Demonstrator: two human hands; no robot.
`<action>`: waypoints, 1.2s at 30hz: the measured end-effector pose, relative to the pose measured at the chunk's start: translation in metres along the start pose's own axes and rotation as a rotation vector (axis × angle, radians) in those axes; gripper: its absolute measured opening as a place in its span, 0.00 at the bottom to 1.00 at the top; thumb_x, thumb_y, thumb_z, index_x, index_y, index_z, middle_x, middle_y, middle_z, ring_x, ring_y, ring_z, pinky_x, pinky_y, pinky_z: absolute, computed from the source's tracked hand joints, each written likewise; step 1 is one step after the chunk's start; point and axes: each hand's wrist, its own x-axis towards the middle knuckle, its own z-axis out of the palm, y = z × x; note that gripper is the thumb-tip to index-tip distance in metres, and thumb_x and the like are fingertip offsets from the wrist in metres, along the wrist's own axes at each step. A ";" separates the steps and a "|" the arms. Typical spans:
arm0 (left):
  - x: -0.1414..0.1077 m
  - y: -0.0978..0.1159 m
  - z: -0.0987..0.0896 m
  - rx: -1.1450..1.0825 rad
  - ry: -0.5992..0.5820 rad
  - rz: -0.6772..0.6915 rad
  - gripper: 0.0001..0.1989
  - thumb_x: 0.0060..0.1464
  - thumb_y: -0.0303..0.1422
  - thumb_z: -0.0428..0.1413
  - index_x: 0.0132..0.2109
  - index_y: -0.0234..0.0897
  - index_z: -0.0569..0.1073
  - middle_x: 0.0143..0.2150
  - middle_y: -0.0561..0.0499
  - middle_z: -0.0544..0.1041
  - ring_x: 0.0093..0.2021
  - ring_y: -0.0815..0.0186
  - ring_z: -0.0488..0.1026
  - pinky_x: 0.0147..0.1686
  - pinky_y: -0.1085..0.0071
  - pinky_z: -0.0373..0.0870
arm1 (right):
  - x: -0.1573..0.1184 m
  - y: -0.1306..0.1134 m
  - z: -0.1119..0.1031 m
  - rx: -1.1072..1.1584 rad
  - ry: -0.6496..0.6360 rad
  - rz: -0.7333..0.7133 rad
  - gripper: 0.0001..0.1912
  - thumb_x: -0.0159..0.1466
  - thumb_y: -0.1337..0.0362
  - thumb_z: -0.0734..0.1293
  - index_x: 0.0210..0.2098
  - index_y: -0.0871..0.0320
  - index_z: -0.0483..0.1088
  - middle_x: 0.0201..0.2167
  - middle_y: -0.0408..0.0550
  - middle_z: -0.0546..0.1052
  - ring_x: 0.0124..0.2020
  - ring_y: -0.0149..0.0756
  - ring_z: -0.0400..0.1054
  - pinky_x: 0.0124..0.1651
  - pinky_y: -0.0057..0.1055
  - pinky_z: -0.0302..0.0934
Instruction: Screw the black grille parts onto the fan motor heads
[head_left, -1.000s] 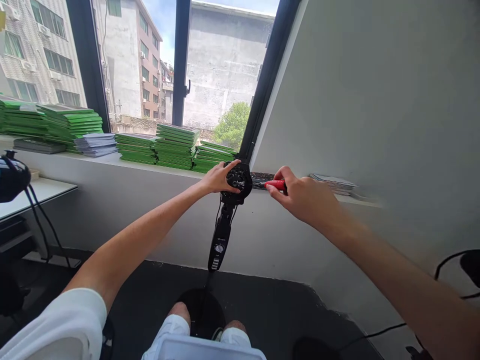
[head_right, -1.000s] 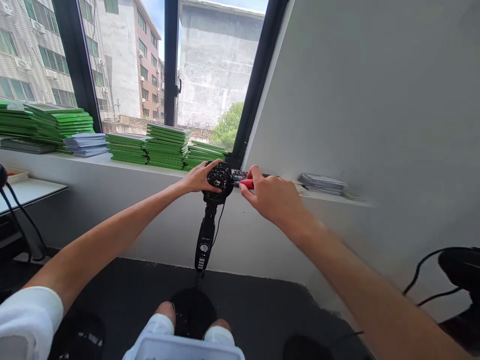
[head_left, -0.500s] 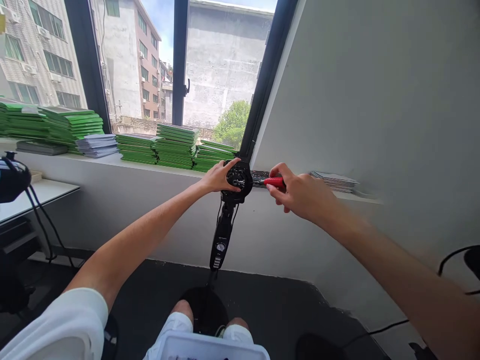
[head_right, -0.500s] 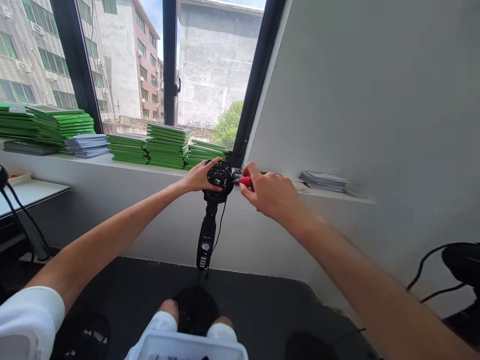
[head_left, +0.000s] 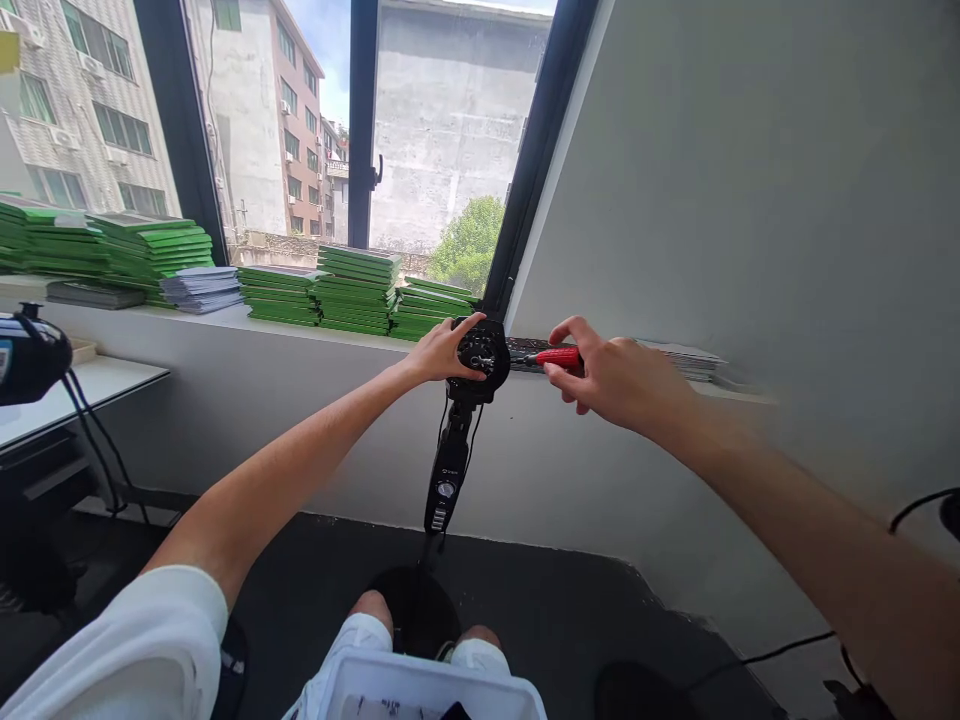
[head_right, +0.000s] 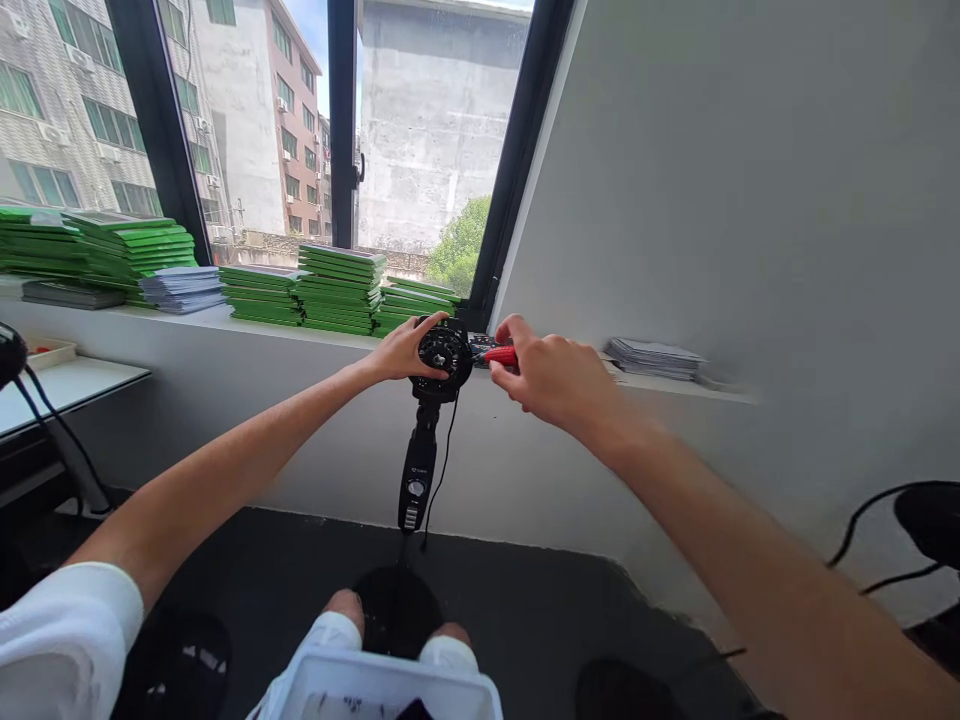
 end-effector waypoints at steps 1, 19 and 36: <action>0.000 0.000 0.000 -0.003 0.000 0.001 0.57 0.43 0.49 0.70 0.74 0.49 0.50 0.59 0.40 0.69 0.62 0.43 0.69 0.59 0.52 0.68 | 0.000 -0.001 -0.001 -0.058 0.029 0.014 0.23 0.69 0.49 0.55 0.51 0.57 0.69 0.22 0.47 0.76 0.27 0.39 0.71 0.31 0.32 0.50; -0.001 -0.001 -0.003 0.012 -0.012 0.008 0.56 0.44 0.51 0.70 0.74 0.48 0.50 0.58 0.38 0.68 0.62 0.40 0.66 0.56 0.50 0.69 | 0.000 0.007 -0.003 -0.147 -0.010 -0.002 0.28 0.72 0.46 0.49 0.47 0.57 0.70 0.25 0.51 0.77 0.27 0.43 0.72 0.31 0.34 0.51; -0.006 0.005 -0.006 -0.019 -0.004 -0.002 0.56 0.43 0.47 0.71 0.73 0.47 0.51 0.57 0.39 0.69 0.60 0.42 0.68 0.58 0.51 0.68 | -0.005 -0.002 -0.005 -0.134 0.035 0.032 0.28 0.71 0.46 0.50 0.45 0.58 0.72 0.24 0.50 0.77 0.26 0.40 0.70 0.30 0.33 0.49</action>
